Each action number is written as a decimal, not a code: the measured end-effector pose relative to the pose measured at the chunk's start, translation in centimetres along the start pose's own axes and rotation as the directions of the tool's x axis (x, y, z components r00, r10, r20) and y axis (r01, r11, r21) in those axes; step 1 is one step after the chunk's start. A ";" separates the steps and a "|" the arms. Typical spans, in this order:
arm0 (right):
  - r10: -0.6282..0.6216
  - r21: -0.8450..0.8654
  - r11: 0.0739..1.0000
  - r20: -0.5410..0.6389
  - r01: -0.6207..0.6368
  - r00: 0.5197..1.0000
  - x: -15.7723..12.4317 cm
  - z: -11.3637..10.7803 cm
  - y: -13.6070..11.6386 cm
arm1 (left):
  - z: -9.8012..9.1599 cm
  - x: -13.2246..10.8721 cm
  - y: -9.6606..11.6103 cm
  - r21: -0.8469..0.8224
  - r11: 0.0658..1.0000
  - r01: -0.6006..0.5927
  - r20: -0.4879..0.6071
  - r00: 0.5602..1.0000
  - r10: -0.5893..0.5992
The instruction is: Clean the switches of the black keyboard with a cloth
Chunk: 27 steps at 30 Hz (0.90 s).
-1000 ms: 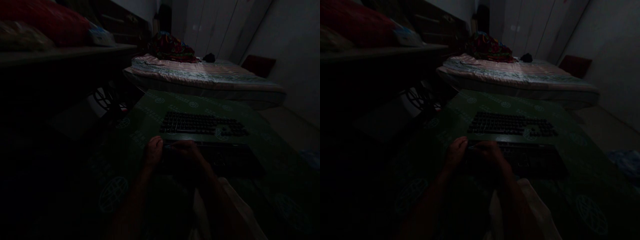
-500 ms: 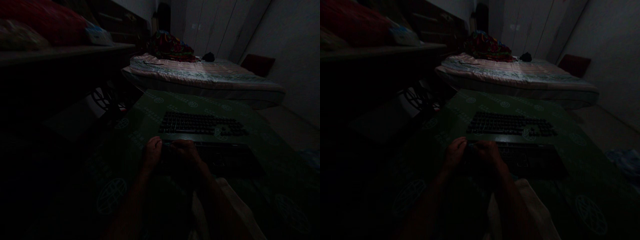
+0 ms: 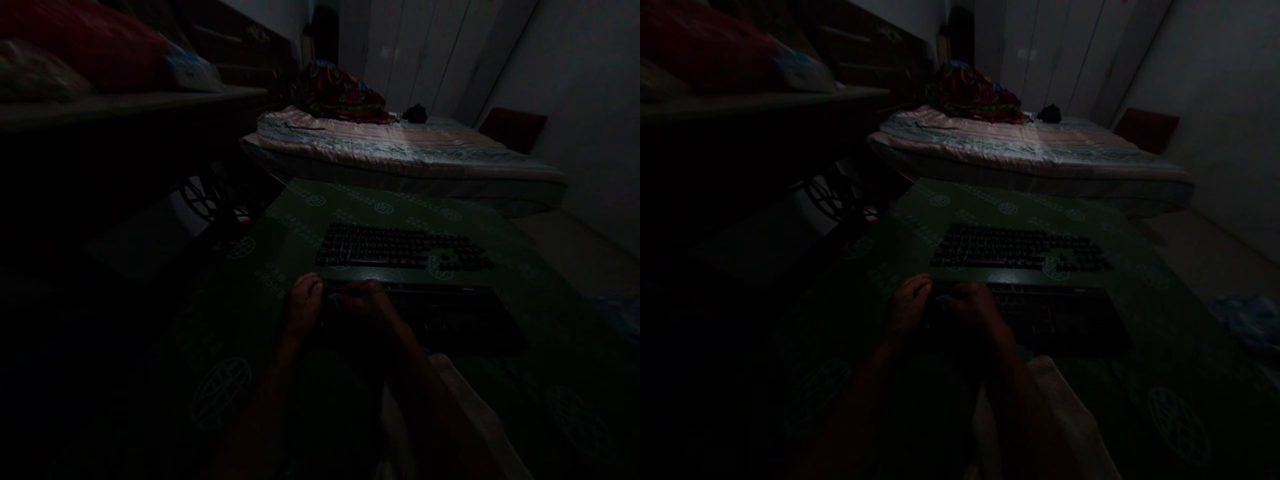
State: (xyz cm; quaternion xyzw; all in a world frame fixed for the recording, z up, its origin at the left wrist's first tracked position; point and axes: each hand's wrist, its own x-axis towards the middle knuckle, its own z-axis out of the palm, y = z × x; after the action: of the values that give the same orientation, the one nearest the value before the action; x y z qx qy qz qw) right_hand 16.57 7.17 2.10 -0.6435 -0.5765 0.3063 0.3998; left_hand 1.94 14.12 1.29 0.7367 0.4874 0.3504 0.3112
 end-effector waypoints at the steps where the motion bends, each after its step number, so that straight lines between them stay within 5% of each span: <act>1: 0.013 0.032 0.999 0.015 -0.013 1.000 -0.1 -0.2 0.0 | 0.0 0.0 0.1 0.001 1.000 0.005 -0.002 1.000 -0.005; 10: 0.035 0.139 0.990 -0.060 -0.027 0.998 -0.1 0.2 -0.1 | 0.0 -0.1 0.3 0.007 1.000 -0.013 -0.008 1.000 0.013; 23: 0.143 0.240 0.955 0.140 -0.174 0.980 -1.2 -1.3 -1.9 | 0.2 0.0 -0.3 0.015 0.999 -0.037 -0.017 0.999 0.038; 27: 0.171 0.298 0.936 0.074 -0.185 0.983 -1.1 -1.0 -1.9 | 0.1 -0.1 0.0 0.014 0.999 -0.032 -0.009 0.999 0.032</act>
State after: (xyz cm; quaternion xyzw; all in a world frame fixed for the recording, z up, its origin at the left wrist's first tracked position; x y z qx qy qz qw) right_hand 16.30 5.98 4.18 -0.6166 -0.4712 0.4411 0.4508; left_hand 1.98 14.00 1.25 0.7450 0.4796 0.3551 0.2982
